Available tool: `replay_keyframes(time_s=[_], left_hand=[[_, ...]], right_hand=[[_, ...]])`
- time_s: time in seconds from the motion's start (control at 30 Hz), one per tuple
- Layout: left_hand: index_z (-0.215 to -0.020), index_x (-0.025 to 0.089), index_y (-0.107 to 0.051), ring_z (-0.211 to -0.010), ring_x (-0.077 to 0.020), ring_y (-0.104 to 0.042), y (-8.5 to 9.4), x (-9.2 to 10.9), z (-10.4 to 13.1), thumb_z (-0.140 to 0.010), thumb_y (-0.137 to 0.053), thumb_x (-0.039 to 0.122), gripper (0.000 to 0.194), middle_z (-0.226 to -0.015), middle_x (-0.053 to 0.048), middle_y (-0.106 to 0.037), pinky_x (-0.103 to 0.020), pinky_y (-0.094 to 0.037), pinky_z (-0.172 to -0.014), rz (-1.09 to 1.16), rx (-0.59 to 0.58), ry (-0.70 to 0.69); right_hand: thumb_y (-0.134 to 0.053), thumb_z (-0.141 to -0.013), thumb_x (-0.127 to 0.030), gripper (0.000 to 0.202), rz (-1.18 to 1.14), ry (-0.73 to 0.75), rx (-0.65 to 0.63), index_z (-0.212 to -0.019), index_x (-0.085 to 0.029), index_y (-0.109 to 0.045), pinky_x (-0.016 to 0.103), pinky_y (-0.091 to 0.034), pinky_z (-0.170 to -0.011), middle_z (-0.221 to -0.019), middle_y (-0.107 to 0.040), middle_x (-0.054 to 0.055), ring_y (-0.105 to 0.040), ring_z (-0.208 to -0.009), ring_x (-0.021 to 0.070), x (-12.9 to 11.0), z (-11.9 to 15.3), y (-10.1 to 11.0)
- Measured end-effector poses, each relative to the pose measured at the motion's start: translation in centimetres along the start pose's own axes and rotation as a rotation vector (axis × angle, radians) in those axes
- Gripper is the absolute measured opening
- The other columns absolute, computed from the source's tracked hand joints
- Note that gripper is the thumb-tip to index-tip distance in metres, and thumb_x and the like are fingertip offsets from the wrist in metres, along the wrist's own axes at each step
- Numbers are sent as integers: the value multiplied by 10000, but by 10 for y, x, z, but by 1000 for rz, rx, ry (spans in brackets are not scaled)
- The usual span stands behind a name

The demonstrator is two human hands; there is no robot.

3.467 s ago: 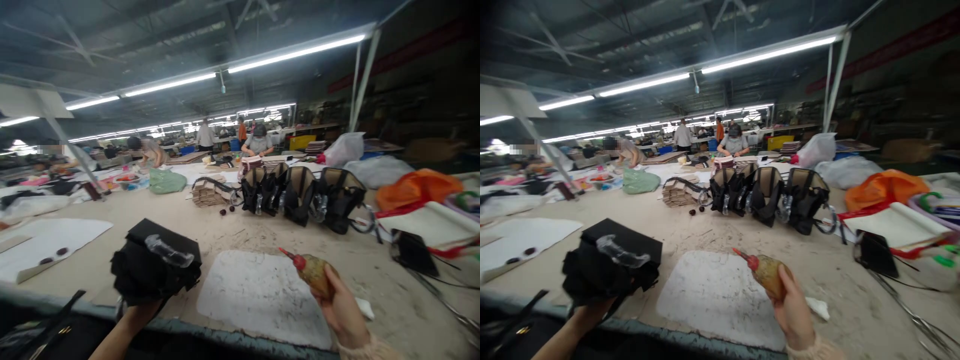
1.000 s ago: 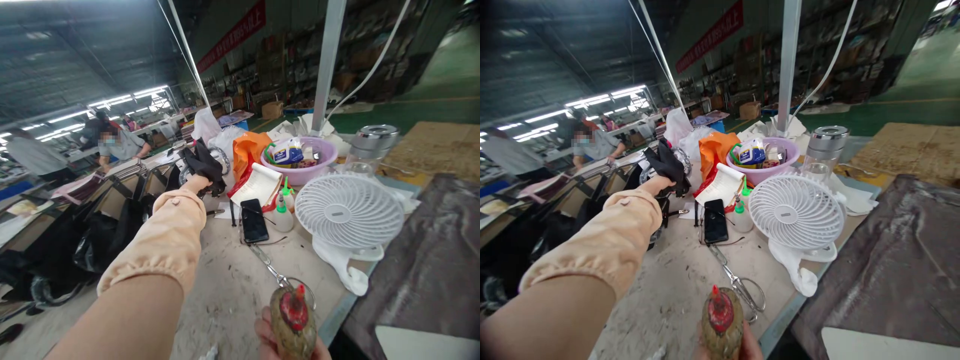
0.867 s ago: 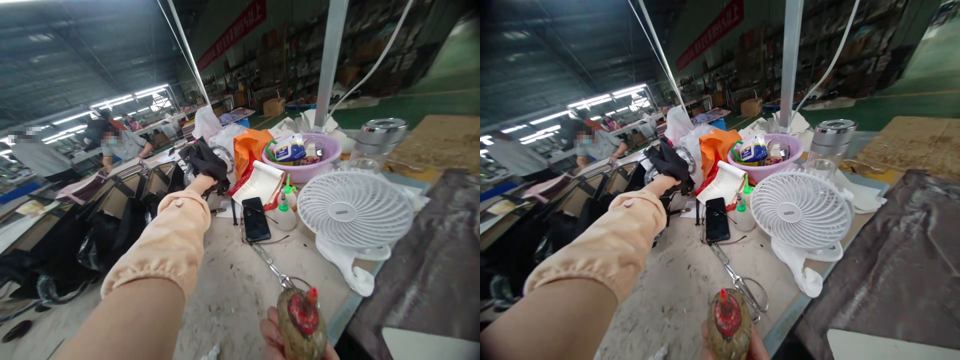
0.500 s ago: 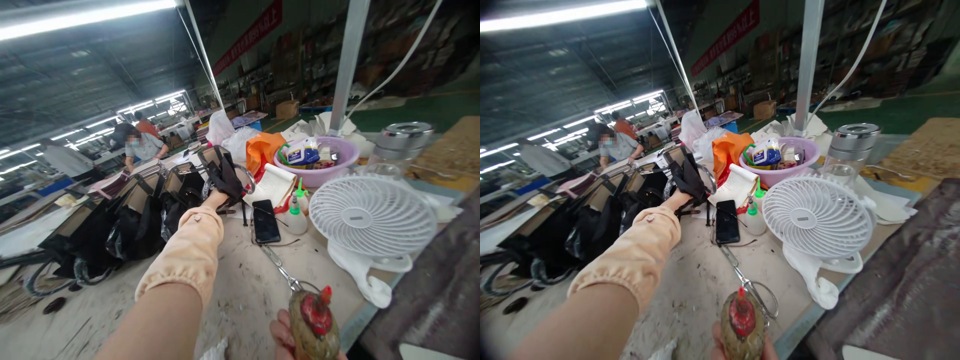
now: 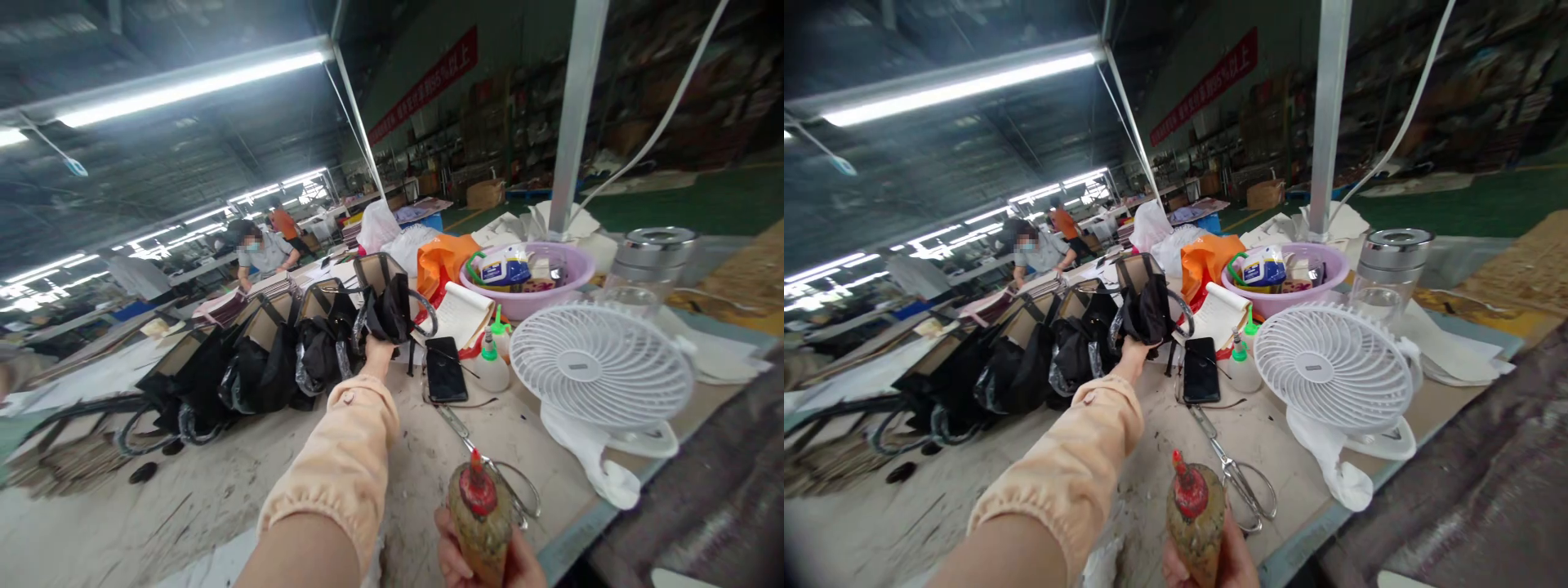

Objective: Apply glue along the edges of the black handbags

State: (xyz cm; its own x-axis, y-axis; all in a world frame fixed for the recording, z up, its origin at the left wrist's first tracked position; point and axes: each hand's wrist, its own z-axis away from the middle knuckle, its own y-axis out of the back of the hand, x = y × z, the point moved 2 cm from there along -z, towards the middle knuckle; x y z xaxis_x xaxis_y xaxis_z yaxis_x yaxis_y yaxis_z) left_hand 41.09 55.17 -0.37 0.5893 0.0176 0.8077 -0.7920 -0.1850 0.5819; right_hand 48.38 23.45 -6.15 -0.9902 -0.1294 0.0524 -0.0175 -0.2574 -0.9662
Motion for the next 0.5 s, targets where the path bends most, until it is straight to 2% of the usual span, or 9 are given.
replay_keyframes(time_s=[0.1,0.23,0.3,0.37,0.5], left_hand=[[-1262,79,-488,-1090,-235,-601,12,-5,36,-635,-818,237,726,-1229,-183,-606,-302,-477,-902,104,23,39],[-1344,83,-427,-1201,-298,-527,39,-23,102,-577,-830,203,874,-1314,-225,-537,-347,-429,-979,159,-5,59],[-1362,102,-416,-1195,-295,-535,57,-39,144,-624,-783,194,829,-1380,-236,-470,-348,-451,-953,196,-24,69],[-1326,135,-470,-1164,-282,-560,80,-62,193,-632,-760,188,754,-1405,-224,-444,-332,-476,-919,229,-38,90],[-1243,184,-577,-1123,-278,-577,138,-114,301,-620,-735,219,643,-1275,-177,-568,-371,-462,-951,96,-166,189]], right_hand=[[-846,-572,-347,292,-26,15,41,-751,-194,-674,218,-360,-439,-760,-667,41,-521,-576,137,5,0,-3],[-821,-582,-307,316,-45,106,100,-837,-200,-669,209,-358,-424,-805,-675,30,-541,-599,149,12,6,-18],[-805,-589,-301,323,-44,109,93,-857,-192,-662,212,-375,-435,-815,-675,36,-555,-623,159,15,9,-29],[-775,-609,-295,295,-21,87,41,-855,-186,-654,209,-376,-437,-781,-661,35,-553,-625,157,17,14,-39],[-695,-666,-330,226,91,92,-66,-850,-211,-641,215,-359,-416,-714,-615,21,-524,-589,146,19,28,-50]])
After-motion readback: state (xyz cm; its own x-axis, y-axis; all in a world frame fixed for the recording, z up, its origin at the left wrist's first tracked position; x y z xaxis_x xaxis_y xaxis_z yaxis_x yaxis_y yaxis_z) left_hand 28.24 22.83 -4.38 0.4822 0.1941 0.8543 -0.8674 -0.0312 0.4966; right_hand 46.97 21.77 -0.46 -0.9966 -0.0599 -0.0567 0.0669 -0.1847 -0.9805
